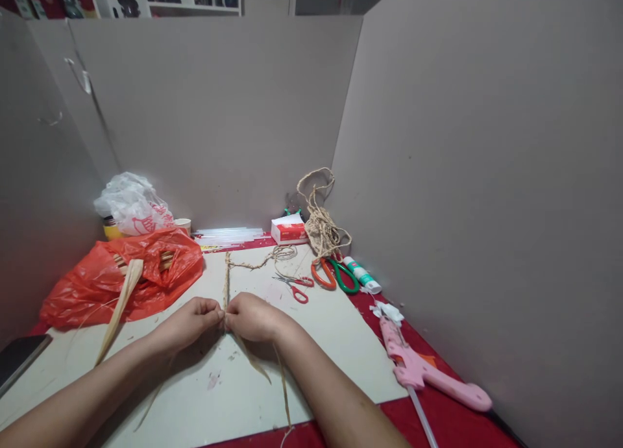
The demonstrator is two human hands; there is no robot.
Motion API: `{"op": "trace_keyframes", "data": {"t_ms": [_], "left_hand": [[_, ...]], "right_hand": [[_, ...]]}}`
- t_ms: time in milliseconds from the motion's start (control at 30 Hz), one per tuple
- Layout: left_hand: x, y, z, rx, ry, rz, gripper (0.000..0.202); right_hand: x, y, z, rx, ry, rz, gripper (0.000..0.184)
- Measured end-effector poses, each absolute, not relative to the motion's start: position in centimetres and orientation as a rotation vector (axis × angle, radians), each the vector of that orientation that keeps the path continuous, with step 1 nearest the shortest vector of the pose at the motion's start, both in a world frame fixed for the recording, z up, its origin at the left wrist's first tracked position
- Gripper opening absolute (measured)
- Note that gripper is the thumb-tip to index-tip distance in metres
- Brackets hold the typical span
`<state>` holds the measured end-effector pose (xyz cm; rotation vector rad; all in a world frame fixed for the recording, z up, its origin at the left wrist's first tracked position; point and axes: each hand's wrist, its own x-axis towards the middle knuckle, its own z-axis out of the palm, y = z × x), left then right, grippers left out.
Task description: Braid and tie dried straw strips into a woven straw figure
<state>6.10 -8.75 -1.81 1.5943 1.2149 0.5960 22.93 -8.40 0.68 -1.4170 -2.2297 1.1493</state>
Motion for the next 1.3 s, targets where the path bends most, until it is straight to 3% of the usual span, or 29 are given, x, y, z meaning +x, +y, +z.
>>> {"op": "trace_keyframes", "data": {"t_ms": [200,467,533,733,933,1100,1233,1300], "left_hand": [[6.4,-8.9,-2.1,1.438,1.168,0.581,0.029],[6.7,-9.2,-1.8,1.256,1.112,0.608,0.021],[6.6,-9.2,-1.8,1.186,1.099,0.61,0.02],[6.4,-9.1,-1.7,1.12,1.077,0.604,0.019],[6.2,-9.1,-1.3,1.135,1.0,0.6,0.03],[6.1,-9.1,-1.2,1.164,0.975,0.585,0.028],[5.9,-8.8,-1.7,1.213,0.953,0.602,0.023],[5.9,-8.7,-1.8,1.243,0.959,0.599,0.019]], "right_hand": [[23.7,-8.4,1.6,-1.54,-2.286,1.04,0.014],[21.5,-9.7,1.0,-1.488,-1.994,1.709,0.02],[20.9,-10.2,0.8,-1.57,-2.06,1.6,0.02],[20.2,-11.8,1.6,-1.657,-2.455,0.598,0.02],[21.9,-11.8,3.6,-1.299,-2.59,0.956,0.026],[23.6,-8.8,2.5,-1.581,-2.089,0.595,0.033],[23.3,-7.8,0.2,-1.456,-2.11,1.315,0.038],[23.1,-7.8,-0.4,-1.395,-2.084,1.509,0.04]]}}
